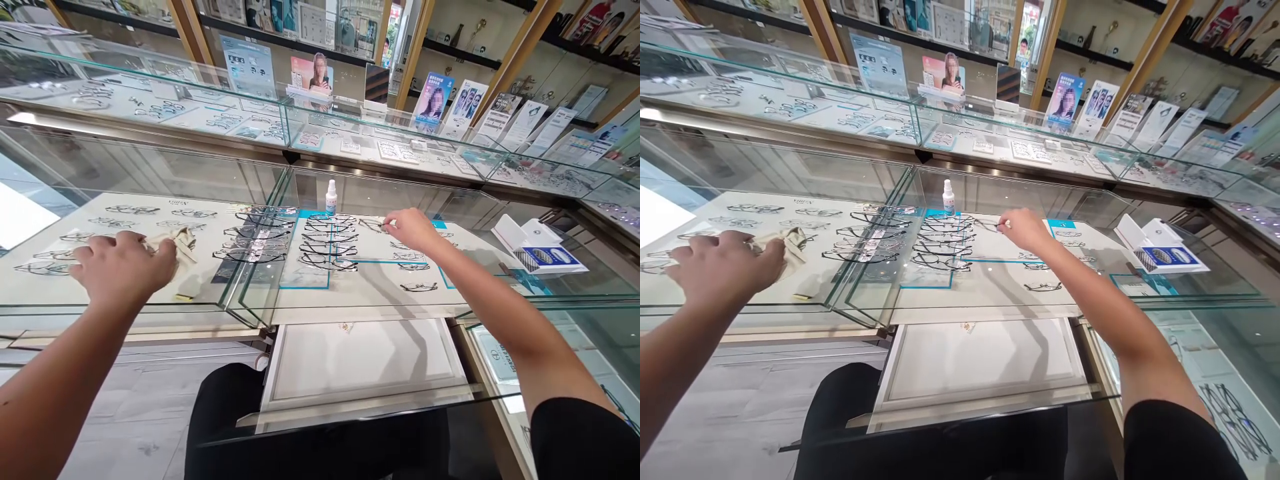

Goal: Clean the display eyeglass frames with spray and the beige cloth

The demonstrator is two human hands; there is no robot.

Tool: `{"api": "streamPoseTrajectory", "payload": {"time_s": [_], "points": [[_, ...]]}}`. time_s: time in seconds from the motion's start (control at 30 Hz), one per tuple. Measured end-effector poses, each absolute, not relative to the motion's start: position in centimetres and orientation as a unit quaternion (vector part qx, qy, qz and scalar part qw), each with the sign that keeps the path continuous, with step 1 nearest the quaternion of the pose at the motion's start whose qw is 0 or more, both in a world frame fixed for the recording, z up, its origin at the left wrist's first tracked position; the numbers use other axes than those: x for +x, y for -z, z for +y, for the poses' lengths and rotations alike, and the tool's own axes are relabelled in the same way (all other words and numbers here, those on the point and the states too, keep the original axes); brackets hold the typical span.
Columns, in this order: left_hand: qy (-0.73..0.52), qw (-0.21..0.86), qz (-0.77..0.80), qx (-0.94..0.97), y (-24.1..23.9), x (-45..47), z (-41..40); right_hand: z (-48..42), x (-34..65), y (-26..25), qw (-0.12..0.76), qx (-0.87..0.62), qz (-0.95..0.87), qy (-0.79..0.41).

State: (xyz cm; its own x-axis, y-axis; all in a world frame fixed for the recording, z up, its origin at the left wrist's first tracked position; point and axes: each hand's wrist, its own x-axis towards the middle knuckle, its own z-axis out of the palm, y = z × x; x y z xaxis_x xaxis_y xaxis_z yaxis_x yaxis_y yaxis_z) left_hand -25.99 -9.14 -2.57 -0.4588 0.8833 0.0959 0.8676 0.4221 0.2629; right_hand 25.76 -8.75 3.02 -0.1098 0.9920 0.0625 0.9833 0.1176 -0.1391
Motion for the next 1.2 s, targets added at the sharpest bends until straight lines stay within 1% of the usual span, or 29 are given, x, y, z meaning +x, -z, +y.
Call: {"api": "streamPoseTrajectory", "payload": {"time_s": [0.07, 0.13, 0.27, 0.43, 0.5, 0.6, 0.7, 0.83, 1.07, 1.2], "points": [[-0.135, 0.032, 0.845, 0.516, 2.5, -25.8, -9.2, -12.8, 24.7, -4.3, 0.085, -0.631, -0.769, -0.060], [-0.134, 0.034, 0.845, 0.516, 2.3, -25.6, -9.3, -17.0, 23.7, -5.3, 0.073, -0.605, -0.785, -0.112], [-0.133, 0.038, 0.847, 0.514, 2.0, -25.2, -9.5, -23.4, 21.8, -5.2, -0.031, -0.538, -0.815, -0.213], [-0.133, 0.036, 0.848, 0.511, 2.0, -25.1, -9.4, -26.6, 19.9, -0.8, -0.173, -0.431, -0.847, -0.259], [-0.133, 0.033, 0.850, 0.509, 2.2, -25.3, -9.3, -26.6, 19.6, 1.8, -0.207, -0.419, -0.850, -0.242], [-0.131, 0.024, 0.850, 0.509, 2.4, -25.5, -9.1, -25.4, 20.0, 6.0, -0.231, -0.439, -0.846, -0.197], [-0.129, 0.018, 0.851, 0.509, 2.5, -25.5, -9.0, -22.8, 21.2, 9.4, -0.212, -0.479, -0.835, -0.169], [-0.128, 0.012, 0.855, 0.503, 2.6, -25.6, -9.0, -18.1, 23.0, 12.4, -0.195, -0.560, -0.794, -0.131], [-0.113, 0.002, 0.863, 0.492, 2.3, -25.3, -8.9, -10.8, 26.9, 15.8, -0.136, -0.653, -0.742, -0.060], [-0.092, 0.017, 0.864, 0.494, 2.4, -25.9, -9.0, -6.9, 29.9, 16.4, -0.094, -0.697, -0.711, -0.027]]}}
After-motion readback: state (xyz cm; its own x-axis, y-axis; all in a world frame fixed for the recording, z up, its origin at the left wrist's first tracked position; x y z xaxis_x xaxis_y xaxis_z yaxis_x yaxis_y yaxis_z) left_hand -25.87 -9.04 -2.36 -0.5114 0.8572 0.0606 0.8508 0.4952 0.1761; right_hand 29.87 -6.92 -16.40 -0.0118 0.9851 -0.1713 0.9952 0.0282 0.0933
